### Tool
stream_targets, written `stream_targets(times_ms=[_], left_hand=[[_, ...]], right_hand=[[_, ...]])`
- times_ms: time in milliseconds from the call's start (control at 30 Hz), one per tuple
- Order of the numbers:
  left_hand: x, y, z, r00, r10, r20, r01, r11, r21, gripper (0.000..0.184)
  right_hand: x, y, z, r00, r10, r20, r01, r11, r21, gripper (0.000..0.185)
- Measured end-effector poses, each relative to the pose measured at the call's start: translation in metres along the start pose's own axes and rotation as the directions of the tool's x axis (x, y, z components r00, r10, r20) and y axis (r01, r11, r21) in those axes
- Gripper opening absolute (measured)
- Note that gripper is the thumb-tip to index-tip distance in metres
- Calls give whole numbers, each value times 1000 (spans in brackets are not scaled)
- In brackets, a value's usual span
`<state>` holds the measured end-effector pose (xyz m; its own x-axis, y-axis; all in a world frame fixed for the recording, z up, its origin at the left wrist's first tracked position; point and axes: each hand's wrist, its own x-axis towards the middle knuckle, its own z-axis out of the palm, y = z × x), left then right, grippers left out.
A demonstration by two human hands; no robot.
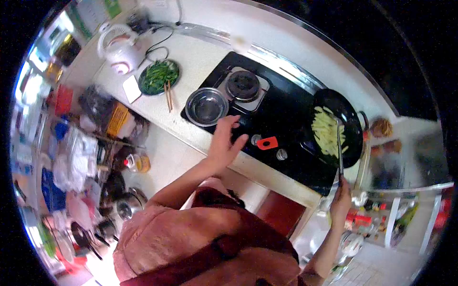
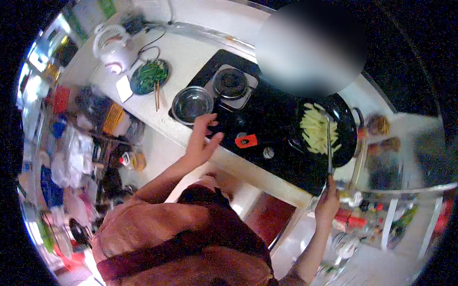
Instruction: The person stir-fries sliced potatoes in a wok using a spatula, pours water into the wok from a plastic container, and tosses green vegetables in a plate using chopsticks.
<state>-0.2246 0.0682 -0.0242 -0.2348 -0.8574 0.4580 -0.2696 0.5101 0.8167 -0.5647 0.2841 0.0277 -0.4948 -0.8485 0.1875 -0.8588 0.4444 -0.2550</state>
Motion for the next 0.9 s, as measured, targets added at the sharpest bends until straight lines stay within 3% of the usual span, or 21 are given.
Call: stream_targets(times_ms=[67,100,133,200,300,367,400,433,500,600,700,800,900], left_hand=[[-23,-4,-19,989,-115,-91,115,993,0,52],[-36,-3,-31,972,-193,-137,193,981,-13,49],[-50,-10,-43,964,-206,-169,215,976,42,48],[-77,-31,-68,950,-227,-214,261,953,151,45],[-91,-42,-99,872,-370,-322,406,912,51,41],[-85,-45,-116,856,-383,-348,428,902,59,40],[-81,-47,-125,848,-389,-359,438,897,63,39],[-76,-50,-132,869,-324,-374,384,918,95,40],[-72,-56,-148,892,-273,-360,328,939,102,40],[-64,-85,-223,899,-253,-358,313,942,121,40],[-83,-108,-259,886,-301,-352,366,921,132,43],[-95,-156,-343,840,-333,-428,426,894,139,43],[-88,-167,-415,744,-434,-508,553,826,105,41]], right_hand=[[0,-1,-10,995,-44,92,47,998,-39,36],[1,0,-11,994,-88,67,94,992,-83,34],[2,-11,-14,976,-209,-57,194,961,-198,31],[7,-44,-22,956,-223,-188,238,969,61,27],[-8,-107,-12,930,-346,-125,365,910,196,22],[-13,-144,14,753,-647,-114,655,725,212,27],[-17,-160,32,683,-726,-83,725,659,201,25],[-19,-191,32,674,-738,45,696,654,297,20],[-27,-240,59,646,-761,64,675,608,418,17],[-41,-340,121,499,-857,128,624,458,633,15],[-42,-379,137,450,-891,68,659,383,647,13],[-39,-451,166,434,-879,200,625,453,636,15],[-28,-517,180,455,-874,169,561,429,708,17]])
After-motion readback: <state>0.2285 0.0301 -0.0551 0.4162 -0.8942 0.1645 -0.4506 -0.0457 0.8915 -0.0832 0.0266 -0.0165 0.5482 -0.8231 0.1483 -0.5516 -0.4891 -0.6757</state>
